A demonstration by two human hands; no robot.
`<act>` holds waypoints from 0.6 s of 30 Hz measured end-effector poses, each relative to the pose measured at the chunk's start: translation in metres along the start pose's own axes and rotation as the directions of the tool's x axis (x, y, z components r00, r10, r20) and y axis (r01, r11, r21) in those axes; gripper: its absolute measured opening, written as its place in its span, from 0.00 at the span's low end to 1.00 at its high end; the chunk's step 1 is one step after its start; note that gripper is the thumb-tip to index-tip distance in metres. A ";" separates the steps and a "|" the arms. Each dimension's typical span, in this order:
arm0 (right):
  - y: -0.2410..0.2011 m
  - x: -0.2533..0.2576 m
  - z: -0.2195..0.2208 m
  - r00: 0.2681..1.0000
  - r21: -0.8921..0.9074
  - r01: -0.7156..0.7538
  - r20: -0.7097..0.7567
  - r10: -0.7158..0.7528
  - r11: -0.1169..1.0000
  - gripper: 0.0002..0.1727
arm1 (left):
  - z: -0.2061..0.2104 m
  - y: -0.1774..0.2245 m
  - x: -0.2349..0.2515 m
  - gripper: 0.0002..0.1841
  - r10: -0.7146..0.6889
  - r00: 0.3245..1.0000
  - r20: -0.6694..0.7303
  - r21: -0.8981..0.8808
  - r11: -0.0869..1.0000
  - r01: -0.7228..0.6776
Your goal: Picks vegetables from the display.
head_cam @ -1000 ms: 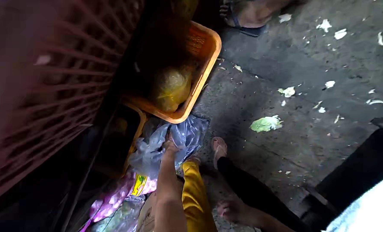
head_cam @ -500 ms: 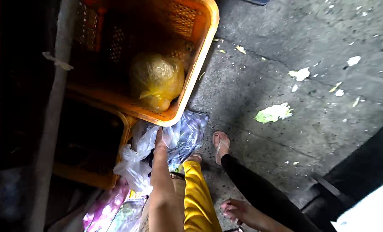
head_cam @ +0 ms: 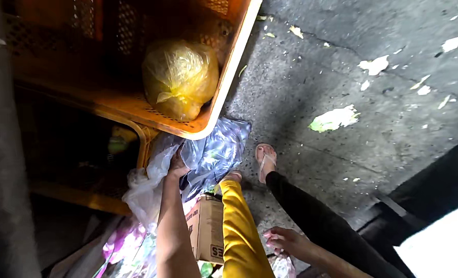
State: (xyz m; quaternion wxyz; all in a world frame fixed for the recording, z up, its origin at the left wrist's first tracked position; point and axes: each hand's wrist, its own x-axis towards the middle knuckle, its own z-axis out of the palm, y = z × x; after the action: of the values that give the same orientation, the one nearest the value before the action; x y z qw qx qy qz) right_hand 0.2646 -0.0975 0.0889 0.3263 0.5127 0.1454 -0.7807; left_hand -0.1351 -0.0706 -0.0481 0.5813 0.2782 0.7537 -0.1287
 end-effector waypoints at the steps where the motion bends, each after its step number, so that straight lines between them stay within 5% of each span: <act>1: -0.003 0.000 -0.001 1.000 0.000 0.001 -0.008 -0.001 1.000 0.21 | 0.000 0.008 -0.006 0.54 -0.035 0.999 0.008 -0.007 0.999 0.035; 4: -0.004 0.000 0.001 1.000 -0.015 0.008 0.002 -0.007 1.000 0.20 | 0.023 0.012 -0.025 0.45 -0.096 0.994 -0.042 -0.137 0.986 0.090; 9: -0.012 0.000 -0.004 1.000 -0.049 -0.018 0.004 0.018 0.999 0.21 | 0.024 0.056 -0.051 0.37 -0.210 0.976 0.058 -0.009 0.978 0.211; 11: -0.017 -0.003 -0.003 0.999 -0.048 -0.034 0.005 0.035 0.998 0.21 | 0.042 0.052 -0.036 0.41 -0.162 0.987 -0.023 0.101 0.981 0.163; 13: -0.026 -0.008 -0.004 1.000 -0.041 -0.027 -0.010 0.026 0.999 0.21 | 0.054 0.046 -0.044 0.33 -0.144 0.986 -0.080 0.078 0.986 0.150; 16: -0.032 -0.014 -0.006 0.998 0.002 0.030 -0.049 -0.030 1.000 0.22 | 0.046 0.021 -0.068 0.25 -0.062 0.997 -0.044 -0.180 0.982 0.054; 18: -0.047 -0.022 -0.002 0.993 -0.028 0.106 -0.047 -0.108 0.994 0.22 | 0.023 0.009 -0.080 0.30 0.026 0.999 0.028 -0.421 0.907 -0.012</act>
State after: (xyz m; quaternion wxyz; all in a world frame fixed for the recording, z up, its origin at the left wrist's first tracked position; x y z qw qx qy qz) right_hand 0.2408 -0.0529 0.1028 0.2870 0.5188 0.1906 -0.7824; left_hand -0.0974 -0.0966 0.0218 0.6412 0.1517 0.7512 0.0377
